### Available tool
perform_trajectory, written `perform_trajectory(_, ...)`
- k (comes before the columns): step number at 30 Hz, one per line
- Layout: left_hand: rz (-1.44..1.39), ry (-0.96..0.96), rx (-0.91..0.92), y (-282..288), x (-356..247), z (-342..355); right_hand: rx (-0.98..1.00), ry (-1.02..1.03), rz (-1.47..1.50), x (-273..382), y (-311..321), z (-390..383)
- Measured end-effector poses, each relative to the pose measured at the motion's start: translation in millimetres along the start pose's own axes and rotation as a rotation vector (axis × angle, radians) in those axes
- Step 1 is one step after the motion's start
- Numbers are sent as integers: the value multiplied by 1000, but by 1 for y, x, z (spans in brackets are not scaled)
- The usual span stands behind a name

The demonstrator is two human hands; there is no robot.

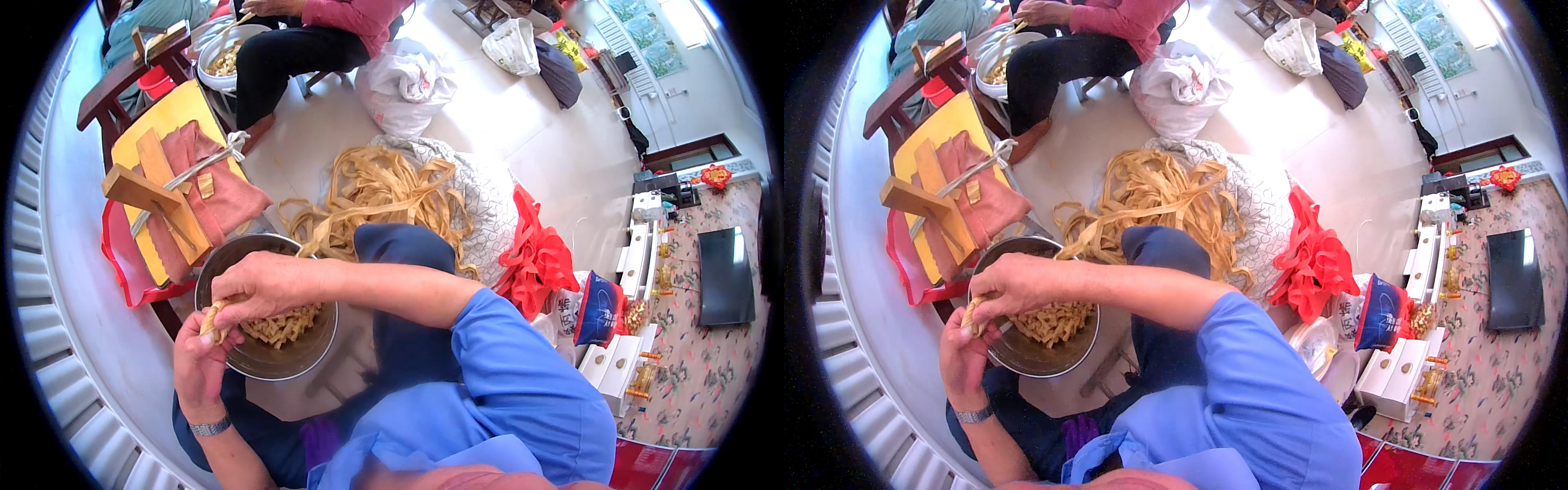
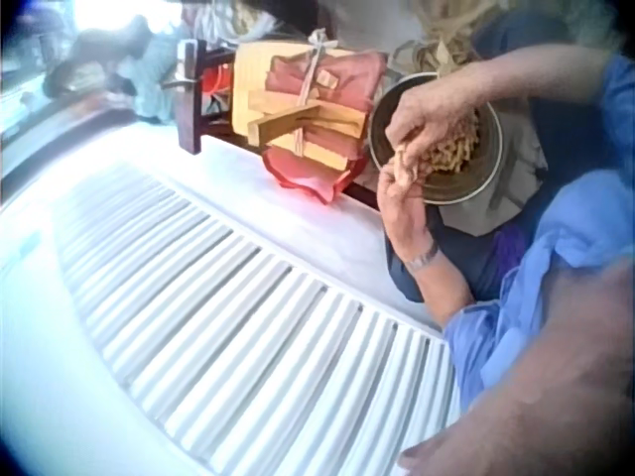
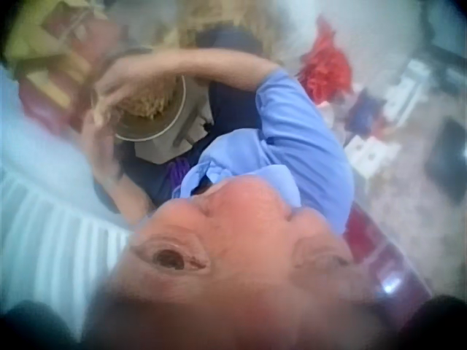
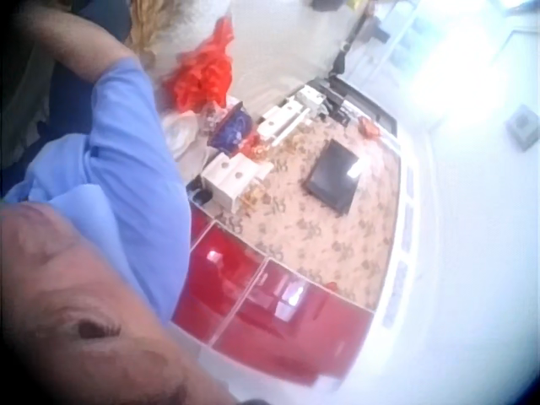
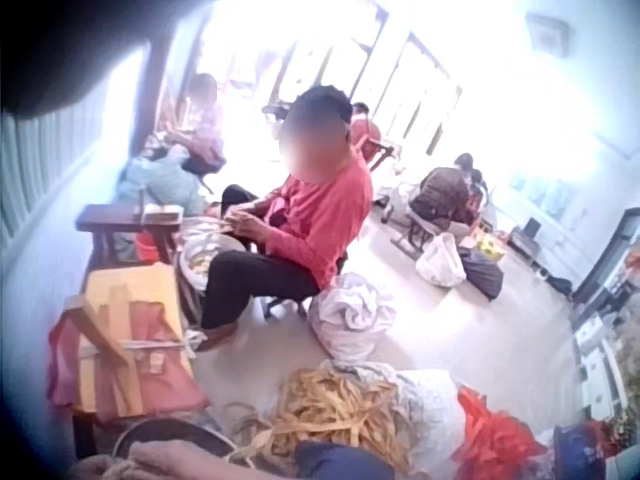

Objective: The person takes long, flat strips of dough from a pile on their lap, pinches them into smaller pieces by hand, and drops the finished pieces into a metal bucket sitting between their legs.

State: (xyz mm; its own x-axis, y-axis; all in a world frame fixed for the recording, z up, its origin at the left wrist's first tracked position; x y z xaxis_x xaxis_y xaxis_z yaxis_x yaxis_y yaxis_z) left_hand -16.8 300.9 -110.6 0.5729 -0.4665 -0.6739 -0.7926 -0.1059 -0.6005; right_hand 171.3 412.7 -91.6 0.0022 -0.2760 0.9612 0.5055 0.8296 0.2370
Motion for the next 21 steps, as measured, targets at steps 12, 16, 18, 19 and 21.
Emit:
perform_trajectory(12, 537, -297, -347, 13, 6, 2, 72, -355, 753, -26, -20, 5)
perform_trajectory(16, 448, -366, -357, -7, 7, 1, 96, -290, 629, -13, -21, 10)
perform_trajectory(18, 473, -357, -285, -14, 5, -1, 93, -264, 656, -17, -26, 10)
perform_trajectory(19, 518, -351, -270, -13, 7, 0, 94, -266, 640, -18, -26, 9)
perform_trajectory(21, 836, -546, -464, -16, 4, -1, 88, -268, 608, -18, -26, 9)
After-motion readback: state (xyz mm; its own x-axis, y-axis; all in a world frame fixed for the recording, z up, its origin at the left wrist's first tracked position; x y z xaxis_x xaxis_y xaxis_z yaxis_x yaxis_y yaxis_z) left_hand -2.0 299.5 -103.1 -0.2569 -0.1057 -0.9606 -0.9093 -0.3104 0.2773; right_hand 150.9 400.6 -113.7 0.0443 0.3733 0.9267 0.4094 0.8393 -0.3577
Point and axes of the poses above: each hand's wrist, its own z-axis towards the middle knuckle, its own y-axis out of the back of the hand, x = y × z, the point moved 2 cm from there along z, towards the middle knuckle, and after that the axes turned 4 degrees about y, right-handed, at the moved point
